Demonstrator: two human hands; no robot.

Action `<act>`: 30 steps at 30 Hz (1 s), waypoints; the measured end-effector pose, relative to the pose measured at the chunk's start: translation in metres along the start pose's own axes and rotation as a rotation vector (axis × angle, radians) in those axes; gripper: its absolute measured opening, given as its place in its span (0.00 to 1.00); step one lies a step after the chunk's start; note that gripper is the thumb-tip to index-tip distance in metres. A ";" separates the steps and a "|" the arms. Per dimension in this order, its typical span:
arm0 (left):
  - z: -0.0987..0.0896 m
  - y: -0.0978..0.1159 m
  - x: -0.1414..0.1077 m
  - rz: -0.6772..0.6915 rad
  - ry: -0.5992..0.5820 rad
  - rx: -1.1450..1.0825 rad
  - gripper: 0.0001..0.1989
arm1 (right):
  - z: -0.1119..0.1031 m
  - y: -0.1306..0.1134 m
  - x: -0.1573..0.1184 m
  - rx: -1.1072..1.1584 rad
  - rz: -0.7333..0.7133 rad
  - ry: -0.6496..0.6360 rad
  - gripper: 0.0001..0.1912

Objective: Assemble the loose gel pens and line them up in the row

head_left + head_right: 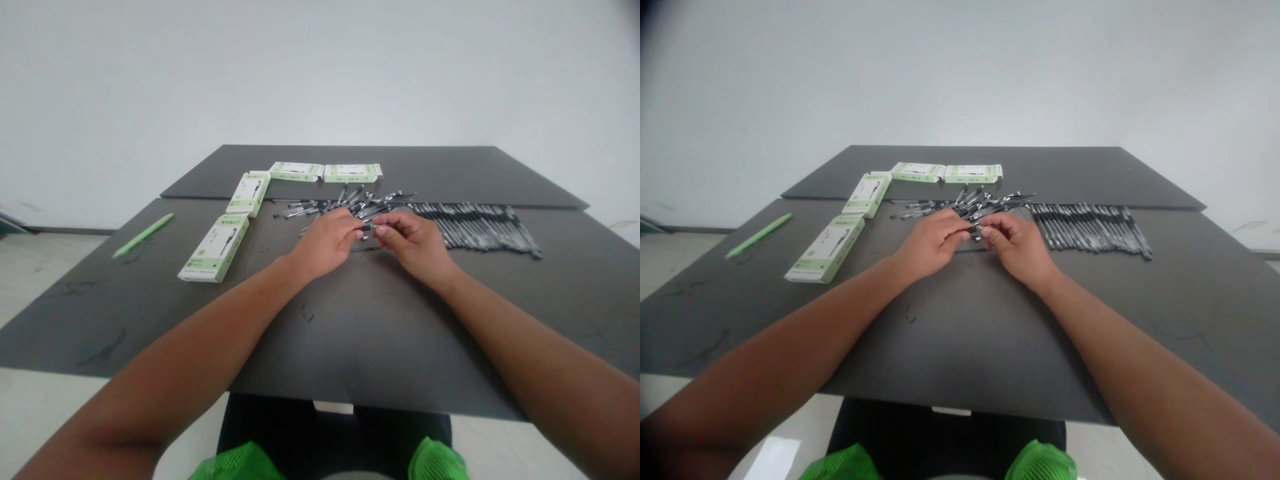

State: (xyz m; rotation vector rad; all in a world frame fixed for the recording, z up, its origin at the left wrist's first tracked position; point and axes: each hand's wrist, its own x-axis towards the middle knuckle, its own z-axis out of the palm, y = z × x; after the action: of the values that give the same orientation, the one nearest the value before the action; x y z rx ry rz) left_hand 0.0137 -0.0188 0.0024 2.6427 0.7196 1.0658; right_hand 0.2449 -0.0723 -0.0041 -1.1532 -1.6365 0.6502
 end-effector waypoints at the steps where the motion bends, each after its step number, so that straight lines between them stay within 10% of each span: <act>1: 0.000 0.002 0.000 -0.026 0.011 -0.010 0.13 | 0.001 0.002 0.000 0.044 0.020 -0.006 0.17; 10: -0.003 0.018 0.005 -0.340 0.230 -0.337 0.09 | 0.005 -0.004 -0.005 0.008 -0.040 -0.104 0.17; 17: 0.001 0.027 0.006 -0.376 0.122 -0.718 0.11 | 0.004 -0.020 -0.009 -0.095 -0.126 -0.193 0.07; 25: 0.006 0.020 0.004 -0.446 0.099 -0.731 0.12 | 0.005 -0.006 -0.005 -0.010 -0.029 -0.122 0.12; 30: 0.007 0.011 0.002 -0.487 0.127 -0.494 0.07 | -0.028 0.003 0.013 -0.347 0.125 0.085 0.21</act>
State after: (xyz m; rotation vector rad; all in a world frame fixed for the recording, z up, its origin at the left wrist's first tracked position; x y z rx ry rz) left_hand 0.0240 -0.0272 0.0027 1.8741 0.9203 1.0946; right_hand 0.2714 -0.0623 0.0090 -1.5216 -1.6547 0.3962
